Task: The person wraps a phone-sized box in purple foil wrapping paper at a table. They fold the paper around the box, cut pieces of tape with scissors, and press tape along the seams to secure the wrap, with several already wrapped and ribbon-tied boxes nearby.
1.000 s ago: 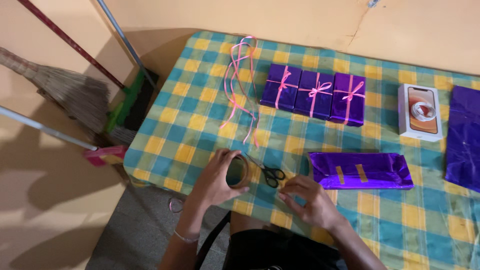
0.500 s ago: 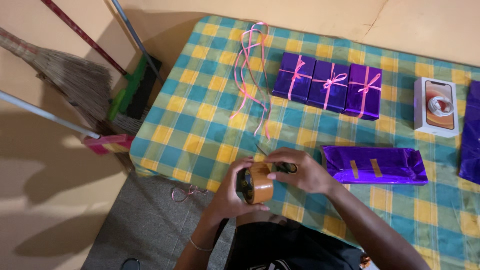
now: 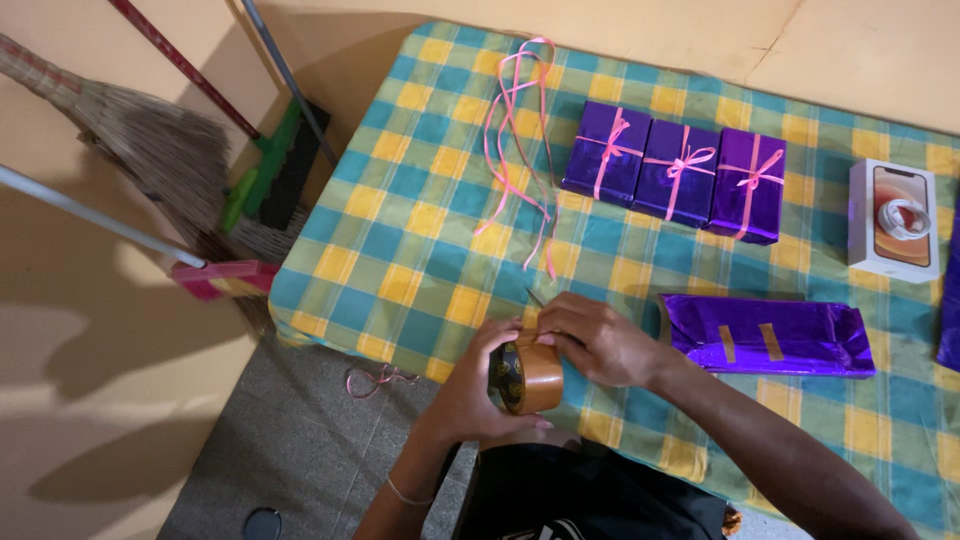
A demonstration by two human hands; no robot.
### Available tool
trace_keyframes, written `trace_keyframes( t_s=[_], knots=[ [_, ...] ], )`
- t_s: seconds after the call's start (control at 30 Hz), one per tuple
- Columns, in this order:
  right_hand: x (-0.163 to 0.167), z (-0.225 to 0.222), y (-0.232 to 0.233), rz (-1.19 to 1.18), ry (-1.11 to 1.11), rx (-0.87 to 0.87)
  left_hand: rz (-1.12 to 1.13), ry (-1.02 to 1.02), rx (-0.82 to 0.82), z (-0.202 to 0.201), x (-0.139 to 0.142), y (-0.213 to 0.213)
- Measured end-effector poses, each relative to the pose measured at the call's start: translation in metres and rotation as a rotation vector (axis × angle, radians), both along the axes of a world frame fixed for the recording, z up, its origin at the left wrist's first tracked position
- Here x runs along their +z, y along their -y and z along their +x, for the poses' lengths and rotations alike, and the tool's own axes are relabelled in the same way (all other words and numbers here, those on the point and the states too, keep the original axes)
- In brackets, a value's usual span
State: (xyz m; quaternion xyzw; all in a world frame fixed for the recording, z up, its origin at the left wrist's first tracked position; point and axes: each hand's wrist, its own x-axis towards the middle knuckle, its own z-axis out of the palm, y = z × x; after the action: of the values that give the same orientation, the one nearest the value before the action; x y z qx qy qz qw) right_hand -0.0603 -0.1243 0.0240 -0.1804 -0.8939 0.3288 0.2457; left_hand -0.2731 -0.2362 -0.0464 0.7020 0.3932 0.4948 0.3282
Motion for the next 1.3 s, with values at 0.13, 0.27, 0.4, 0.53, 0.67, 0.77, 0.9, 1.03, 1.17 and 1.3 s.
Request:
trace_keyframes(
  t_s=[0.13, 0.27, 0.4, 0.53, 0.67, 0.77, 0.9, 1.03, 1.17, 1.3],
  knots=[
    [0.0, 0.0, 0.007, 0.057, -0.035, -0.024, 0.002, -0.116, 0.004, 0.0, -0.004, 0.002],
    [-0.004, -0.004, 0.01, -0.019, -0.025, -0.112, 0.056, -0.169, 0.0, -0.001, -0.006, 0.004],
    [-0.006, -0.008, 0.01, -0.064, -0.011, -0.16, 0.008, -0.271, 0.014, -0.003, -0.008, 0.009],
    [-0.008, -0.014, 0.012, -0.114, -0.018, -0.224, -0.024, -0.286, 0.024, -0.005, -0.012, 0.01],
    [-0.009, -0.019, 0.013, -0.128, -0.01, -0.262, -0.064, -0.318, 0.059, -0.005, -0.014, 0.009],
    [-0.008, -0.023, 0.012, -0.148, 0.023, -0.308, 0.016, -0.297, 0.063, -0.006, -0.01, 0.005],
    [-0.006, -0.027, 0.012, -0.157, 0.051, -0.349, 0.191, -0.054, 0.028, -0.008, -0.002, 0.003],
    [-0.004, -0.026, 0.012, -0.158, 0.05, -0.294, 0.106, 0.02, 0.017, -0.009, 0.011, 0.003],
    [-0.002, -0.023, 0.012, -0.157, 0.032, -0.265, 0.06, -0.064, 0.033, -0.011, 0.025, 0.003],
    [0.0, -0.022, 0.011, -0.181, 0.045, -0.259, 0.035, -0.08, 0.049, -0.01, 0.037, 0.003]
  ],
)
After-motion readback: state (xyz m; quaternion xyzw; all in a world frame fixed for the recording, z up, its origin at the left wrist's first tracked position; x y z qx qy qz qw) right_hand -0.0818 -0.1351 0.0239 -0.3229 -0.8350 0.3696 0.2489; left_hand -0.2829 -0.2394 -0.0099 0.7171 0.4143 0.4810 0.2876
